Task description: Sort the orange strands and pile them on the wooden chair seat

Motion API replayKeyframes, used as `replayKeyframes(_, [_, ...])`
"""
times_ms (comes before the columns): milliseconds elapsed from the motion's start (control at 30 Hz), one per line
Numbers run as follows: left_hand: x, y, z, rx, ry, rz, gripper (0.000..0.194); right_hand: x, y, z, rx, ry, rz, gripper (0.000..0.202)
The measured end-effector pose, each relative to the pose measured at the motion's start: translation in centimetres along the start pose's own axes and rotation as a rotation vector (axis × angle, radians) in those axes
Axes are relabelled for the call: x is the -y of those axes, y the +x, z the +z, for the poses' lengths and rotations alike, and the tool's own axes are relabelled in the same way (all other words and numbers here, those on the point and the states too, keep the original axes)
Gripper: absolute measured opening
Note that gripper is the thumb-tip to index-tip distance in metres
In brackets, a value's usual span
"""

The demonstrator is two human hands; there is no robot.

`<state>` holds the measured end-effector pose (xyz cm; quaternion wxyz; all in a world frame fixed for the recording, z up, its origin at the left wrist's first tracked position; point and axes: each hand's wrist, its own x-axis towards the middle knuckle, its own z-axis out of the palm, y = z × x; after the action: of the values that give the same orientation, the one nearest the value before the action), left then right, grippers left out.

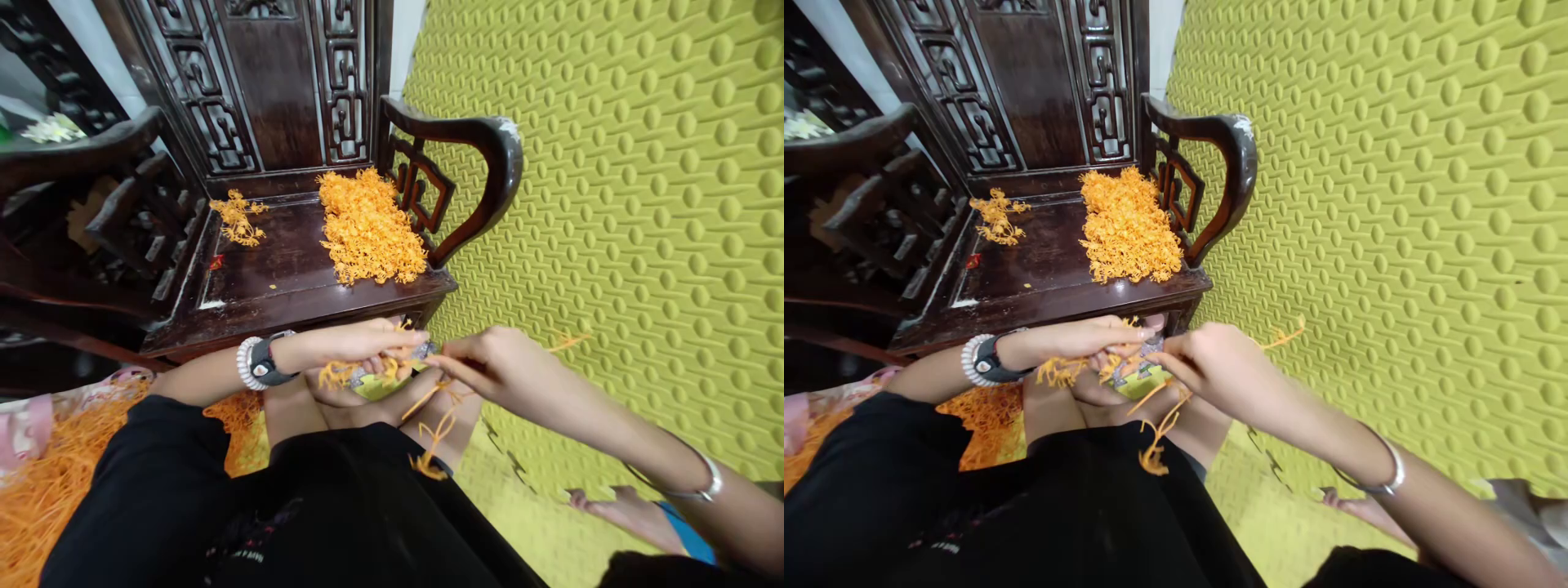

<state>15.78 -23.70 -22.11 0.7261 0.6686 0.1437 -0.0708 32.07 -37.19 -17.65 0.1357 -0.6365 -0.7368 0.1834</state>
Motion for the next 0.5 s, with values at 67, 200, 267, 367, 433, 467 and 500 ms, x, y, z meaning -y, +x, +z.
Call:
replayKeyframes(67, [0.0, -1.4, 0.8, 0.037, 0.076, 0.01, 0.042, 0.4, -0.9, -0.1, 0.019, 0.037, -0.005, 0.046])
replayKeyframes(200, [-1.0, -4.0, 2.0, 0.048, 0.25, 0.086, 0.026, 1.1, -2.3, -0.8, 0.086, 0.108, 0.002, 0.045])
replayKeyframes(267, [-1.4, -4.3, 2.3, 0.068, 0.295, 0.134, 0.024, 1.1, -2.3, -1.2, 0.141, 0.152, 0.001, 0.043])
replayKeyframes(367, [-1.0, -3.3, 2.5, 0.099, 0.116, 0.113, 0.019, 0.9, -1.7, -0.9, 0.148, 0.142, -0.062, 0.035])
replayKeyframes(433, [-0.1, -2.1, 2.5, 0.105, -0.088, 0.023, 0.026, 1.0, -1.3, -0.1, 0.046, 0.033, -0.123, 0.024])
replayKeyframes(467, [0.5, -1.4, 2.4, 0.119, -0.181, -0.029, 0.031, 1.1, -1.1, 0.4, -0.017, -0.029, -0.137, 0.02])
replayKeyframes(500, [1.0, -0.8, 2.3, 0.141, -0.256, -0.07, 0.036, 1.2, -1.0, 0.9, -0.071, -0.079, -0.133, 0.019])
